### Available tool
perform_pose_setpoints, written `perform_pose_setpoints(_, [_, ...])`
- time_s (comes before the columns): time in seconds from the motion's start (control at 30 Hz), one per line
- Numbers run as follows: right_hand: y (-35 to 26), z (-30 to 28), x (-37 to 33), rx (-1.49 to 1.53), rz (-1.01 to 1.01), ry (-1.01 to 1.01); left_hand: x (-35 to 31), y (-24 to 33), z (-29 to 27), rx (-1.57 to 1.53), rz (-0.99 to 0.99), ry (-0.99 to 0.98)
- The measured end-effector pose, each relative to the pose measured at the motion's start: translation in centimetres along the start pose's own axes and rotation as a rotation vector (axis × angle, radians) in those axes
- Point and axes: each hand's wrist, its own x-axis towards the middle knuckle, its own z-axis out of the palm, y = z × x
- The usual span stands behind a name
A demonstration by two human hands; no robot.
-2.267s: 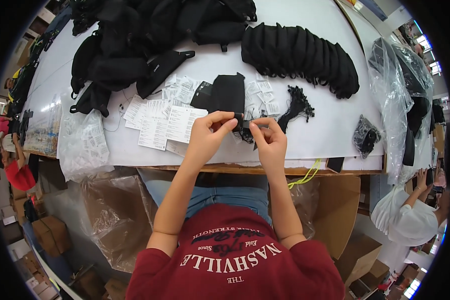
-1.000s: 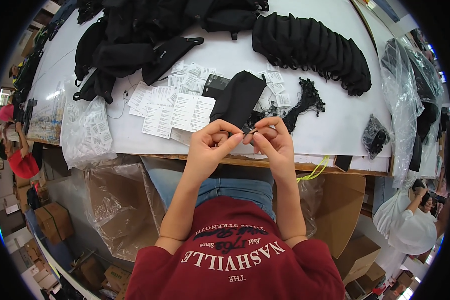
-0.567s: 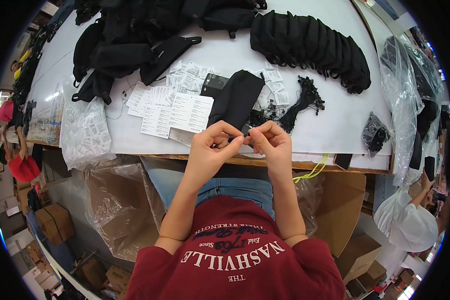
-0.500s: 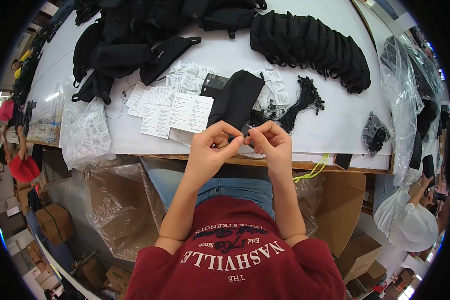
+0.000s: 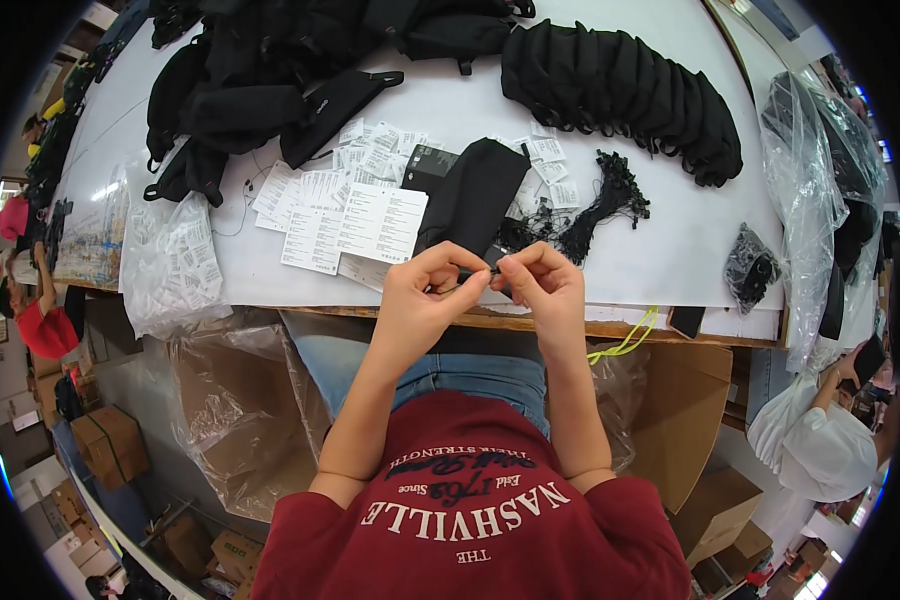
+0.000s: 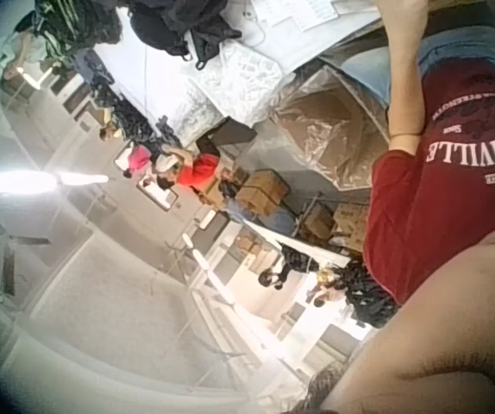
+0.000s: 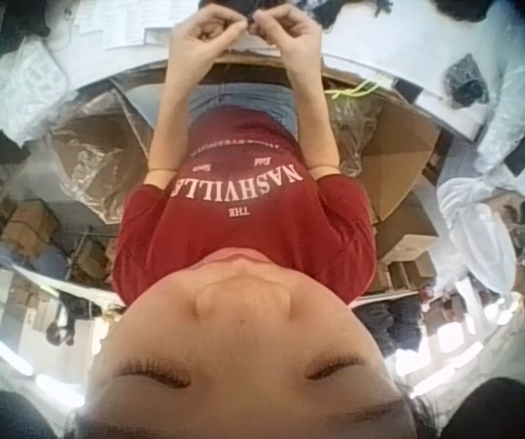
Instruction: The recorder is shown packaging black bags or cases into plastic wrap along with product labels and silica gel packets.
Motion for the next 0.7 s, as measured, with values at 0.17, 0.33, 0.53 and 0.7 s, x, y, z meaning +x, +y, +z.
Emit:
perform_pose_setpoints(0.17, [-0.2, 0.3, -0.2, -0.06, -0.039, 0.027, 0.0, 0.1, -0.1, 0.003, -0.009, -0.004])
perform_pose_setpoints(0.33, [0.2, 0.2, -0.3, -0.189, -0.088, 0.043, -0.1, 0.1, 0.0, 0.025, -0.033, -0.021])
perform_pose_setpoints(0.53, [0.1, -0.6, 0.0, -0.224, -0.136, 0.011, 0.1, 0.1, 0.4, 0.037, 0.028, -0.026])
perform_pose_setpoints(0.7, [-1.5, -2.6, 0.8, -0.105, -0.142, -0.138, 0.2, 0.4, 0.6, -0.017, 0.086, -0.073])
